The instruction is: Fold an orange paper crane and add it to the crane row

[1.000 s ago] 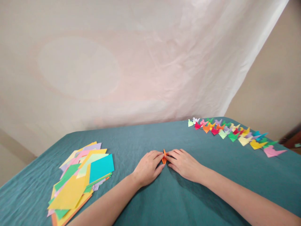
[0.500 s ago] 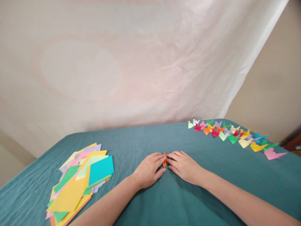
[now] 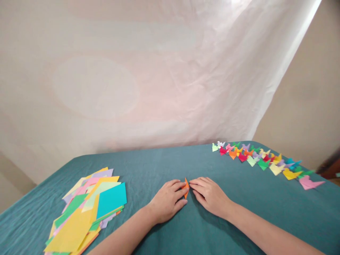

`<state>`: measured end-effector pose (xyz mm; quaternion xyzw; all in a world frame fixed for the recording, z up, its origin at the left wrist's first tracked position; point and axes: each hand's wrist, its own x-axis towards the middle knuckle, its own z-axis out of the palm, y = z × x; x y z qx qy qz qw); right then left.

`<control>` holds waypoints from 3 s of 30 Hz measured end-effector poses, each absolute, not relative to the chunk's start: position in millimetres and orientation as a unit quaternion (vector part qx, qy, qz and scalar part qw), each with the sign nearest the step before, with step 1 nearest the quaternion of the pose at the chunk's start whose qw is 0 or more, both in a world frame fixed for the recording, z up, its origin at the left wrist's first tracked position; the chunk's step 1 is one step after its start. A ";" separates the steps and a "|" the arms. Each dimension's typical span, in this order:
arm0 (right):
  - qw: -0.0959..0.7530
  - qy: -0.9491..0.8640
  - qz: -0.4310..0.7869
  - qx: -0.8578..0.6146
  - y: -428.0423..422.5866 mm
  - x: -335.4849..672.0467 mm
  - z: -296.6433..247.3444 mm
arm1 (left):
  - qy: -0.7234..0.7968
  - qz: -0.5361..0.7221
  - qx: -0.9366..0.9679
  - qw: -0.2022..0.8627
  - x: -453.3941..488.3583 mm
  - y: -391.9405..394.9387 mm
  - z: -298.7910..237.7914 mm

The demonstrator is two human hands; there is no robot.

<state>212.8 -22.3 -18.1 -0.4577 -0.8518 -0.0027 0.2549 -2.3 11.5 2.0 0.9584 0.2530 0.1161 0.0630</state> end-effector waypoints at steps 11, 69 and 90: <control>0.218 -0.876 0.020 -0.429 -20.4 204.8 -11.8 | 0.253 0.123 0.958 0.046 -2.8 8.4 6.8; 0.130 -0.875 0.029 -0.466 -35.9 209.5 -7.9 | 0.178 0.064 0.979 0.072 -19.3 14.1 20.1; 0.160 -0.881 0.024 -0.445 -38.2 207.5 -9.7 | 0.209 0.064 0.947 0.234 -25.6 24.6 20.0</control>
